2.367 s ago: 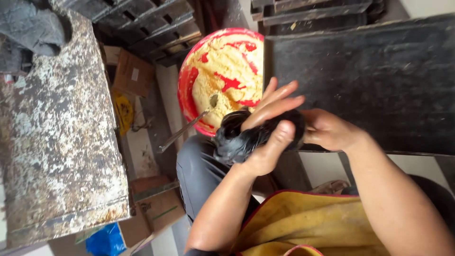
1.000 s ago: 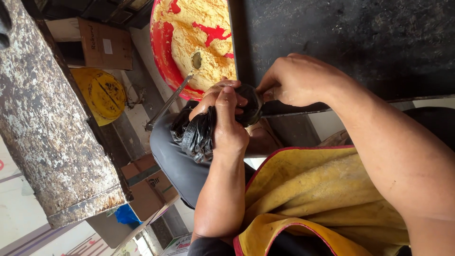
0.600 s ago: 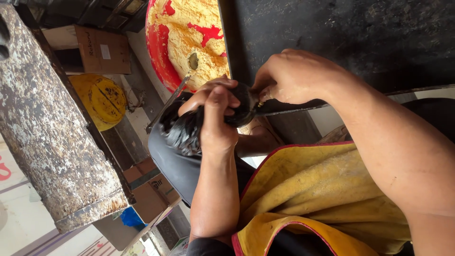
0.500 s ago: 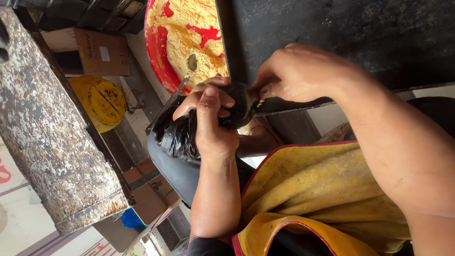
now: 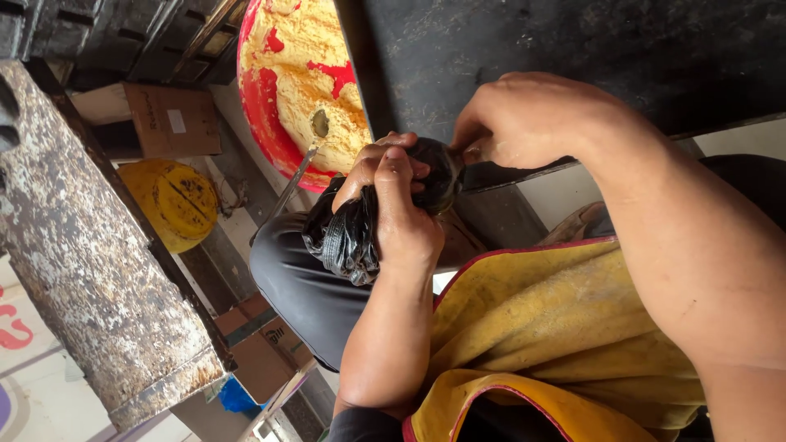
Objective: Piping cookie batter from a pastry sleeve onto baking trays and arranging trays in a bakery production area.
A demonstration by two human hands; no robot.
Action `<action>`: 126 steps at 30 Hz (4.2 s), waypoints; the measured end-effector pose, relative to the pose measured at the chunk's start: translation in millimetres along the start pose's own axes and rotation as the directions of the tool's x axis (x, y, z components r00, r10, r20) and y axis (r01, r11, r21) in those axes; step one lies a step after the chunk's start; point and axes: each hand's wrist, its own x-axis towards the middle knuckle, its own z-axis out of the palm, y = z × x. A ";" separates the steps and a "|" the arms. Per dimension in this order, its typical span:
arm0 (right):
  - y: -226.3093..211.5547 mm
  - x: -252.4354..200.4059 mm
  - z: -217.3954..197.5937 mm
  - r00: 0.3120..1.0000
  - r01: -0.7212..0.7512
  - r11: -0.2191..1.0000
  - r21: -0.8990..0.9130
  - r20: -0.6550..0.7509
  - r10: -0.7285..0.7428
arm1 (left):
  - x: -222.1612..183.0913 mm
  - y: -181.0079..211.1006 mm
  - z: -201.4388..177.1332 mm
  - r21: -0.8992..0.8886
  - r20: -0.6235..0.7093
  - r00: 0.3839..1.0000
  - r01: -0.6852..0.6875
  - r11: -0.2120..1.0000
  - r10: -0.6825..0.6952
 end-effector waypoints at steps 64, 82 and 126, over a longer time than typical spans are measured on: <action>40.3 -68.8 -41.8 0.991 -0.129 0.991 -0.030 -0.036 0.128 | 21.0 24.5 40.9 -0.231 0.558 0.824 0.041 0.972 0.098; 68.2 -77.3 -40.9 0.973 -0.218 0.974 -0.055 -0.085 0.213 | -18.7 4.3 87.0 -0.084 0.337 0.933 -0.108 0.991 0.130; 105.5 -108.9 -54.4 0.929 -0.335 0.941 0.050 -0.148 0.339 | -9.6 -0.4 134.1 -0.155 0.490 0.870 0.030 0.987 0.050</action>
